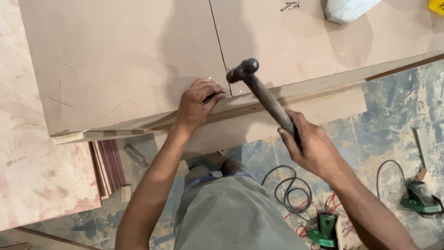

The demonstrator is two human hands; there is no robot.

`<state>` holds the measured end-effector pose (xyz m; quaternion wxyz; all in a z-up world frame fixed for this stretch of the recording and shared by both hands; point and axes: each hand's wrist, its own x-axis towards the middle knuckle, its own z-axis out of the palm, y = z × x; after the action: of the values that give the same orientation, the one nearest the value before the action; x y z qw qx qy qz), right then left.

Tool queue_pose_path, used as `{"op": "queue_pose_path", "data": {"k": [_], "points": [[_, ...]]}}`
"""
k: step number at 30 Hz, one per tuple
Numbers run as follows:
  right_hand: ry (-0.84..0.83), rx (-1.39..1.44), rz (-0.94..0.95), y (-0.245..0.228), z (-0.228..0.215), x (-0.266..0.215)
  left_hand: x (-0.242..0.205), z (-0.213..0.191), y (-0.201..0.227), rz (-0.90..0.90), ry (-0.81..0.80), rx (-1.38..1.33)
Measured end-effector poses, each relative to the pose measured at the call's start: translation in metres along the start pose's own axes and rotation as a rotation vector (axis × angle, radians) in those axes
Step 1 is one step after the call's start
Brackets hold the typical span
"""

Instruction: The person aligns a large wooden panel onto a cabinet frame, then uses a hammer to drive nails along the seam to secure the panel in place. The person repeatedly picks up nails and hammers them into the wood.

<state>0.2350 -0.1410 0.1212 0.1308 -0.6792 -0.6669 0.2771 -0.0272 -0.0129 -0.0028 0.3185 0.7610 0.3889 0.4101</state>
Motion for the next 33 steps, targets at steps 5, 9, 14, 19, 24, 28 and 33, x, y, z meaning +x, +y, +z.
{"op": "queue_pose_path", "data": {"k": [5,9,14,19,24,28,33], "points": [[0.014,-0.001,-0.084,-0.001,-0.014,0.003,0.002,-0.001,-0.001,0.008,-0.021,0.045],[0.002,0.004,-0.069,-0.001,-0.013,0.006,0.001,0.001,-0.003,0.011,-0.008,0.017],[0.051,-0.051,-0.089,-0.001,-0.015,-0.002,0.001,0.002,-0.005,0.015,0.0,0.039],[0.067,-0.054,-0.13,-0.005,-0.014,-0.006,-0.001,0.006,-0.009,0.01,-0.012,0.066],[-0.293,-0.236,0.128,-0.017,-0.001,0.016,-0.002,0.003,-0.011,0.005,-0.019,0.053],[0.084,-0.082,-0.086,-0.018,-0.011,0.001,0.001,0.0,-0.009,0.029,0.005,0.023],[0.124,-0.005,-0.155,-0.007,0.002,-0.001,0.002,-0.001,-0.008,0.018,-0.008,0.041]]}}
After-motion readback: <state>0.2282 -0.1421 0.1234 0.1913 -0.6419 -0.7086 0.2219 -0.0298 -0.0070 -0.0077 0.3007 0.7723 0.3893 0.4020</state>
